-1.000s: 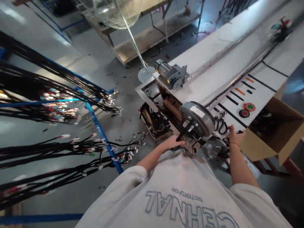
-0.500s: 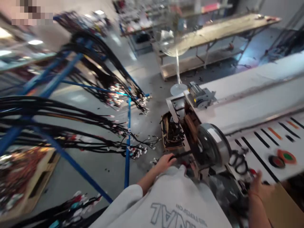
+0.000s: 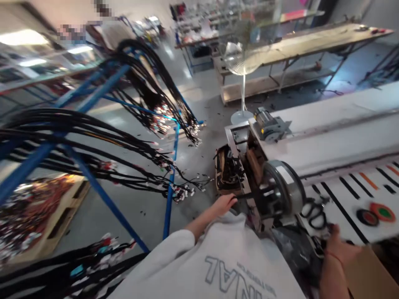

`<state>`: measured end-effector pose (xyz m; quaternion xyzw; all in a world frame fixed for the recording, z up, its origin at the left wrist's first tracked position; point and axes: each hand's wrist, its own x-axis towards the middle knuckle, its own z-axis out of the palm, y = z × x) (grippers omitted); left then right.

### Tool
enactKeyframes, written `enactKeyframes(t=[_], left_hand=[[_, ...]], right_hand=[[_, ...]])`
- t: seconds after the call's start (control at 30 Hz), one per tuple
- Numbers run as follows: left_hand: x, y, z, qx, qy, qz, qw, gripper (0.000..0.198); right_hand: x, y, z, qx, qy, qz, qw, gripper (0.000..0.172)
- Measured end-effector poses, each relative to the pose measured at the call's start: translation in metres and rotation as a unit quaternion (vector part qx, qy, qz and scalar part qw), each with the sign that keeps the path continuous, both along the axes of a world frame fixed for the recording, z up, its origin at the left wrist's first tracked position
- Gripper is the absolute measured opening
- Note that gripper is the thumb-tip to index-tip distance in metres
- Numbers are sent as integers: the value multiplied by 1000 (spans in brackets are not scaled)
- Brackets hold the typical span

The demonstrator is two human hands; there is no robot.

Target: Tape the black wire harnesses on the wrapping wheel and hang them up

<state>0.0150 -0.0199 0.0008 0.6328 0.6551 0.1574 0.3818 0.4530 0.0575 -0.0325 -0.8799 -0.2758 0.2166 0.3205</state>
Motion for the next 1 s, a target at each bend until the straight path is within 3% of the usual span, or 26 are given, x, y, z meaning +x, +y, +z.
enactKeyframes(t=[0.1, 0.43, 0.57, 0.7, 0.77, 0.9, 1.0], left_hand=[[6, 17, -3, 21, 17, -18, 999, 34], [35, 61, 6, 43, 65, -84, 993, 36], [40, 75, 9, 38, 15, -100, 994, 45], [22, 77, 3, -83, -156, -166, 970, 68], [7, 72, -3, -127, -195, -192, 953, 73], [-25, 56, -9, -123, -140, -182, 965, 68], [-43, 44, 2, -111, -105, -161, 975, 62]], right_hand=[[-3, -3, 7, -39, -45, -69, 996, 84], [-6, -3, 4, -40, -68, -75, 994, 74], [-5, -3, 2, -37, -87, -70, 993, 72], [-5, -4, 2, -22, -94, -64, 993, 68], [-5, -4, 2, -22, -93, -66, 993, 70], [-3, -4, 0, -13, -89, -73, 993, 80], [1, -4, -6, -14, -92, -73, 993, 85]])
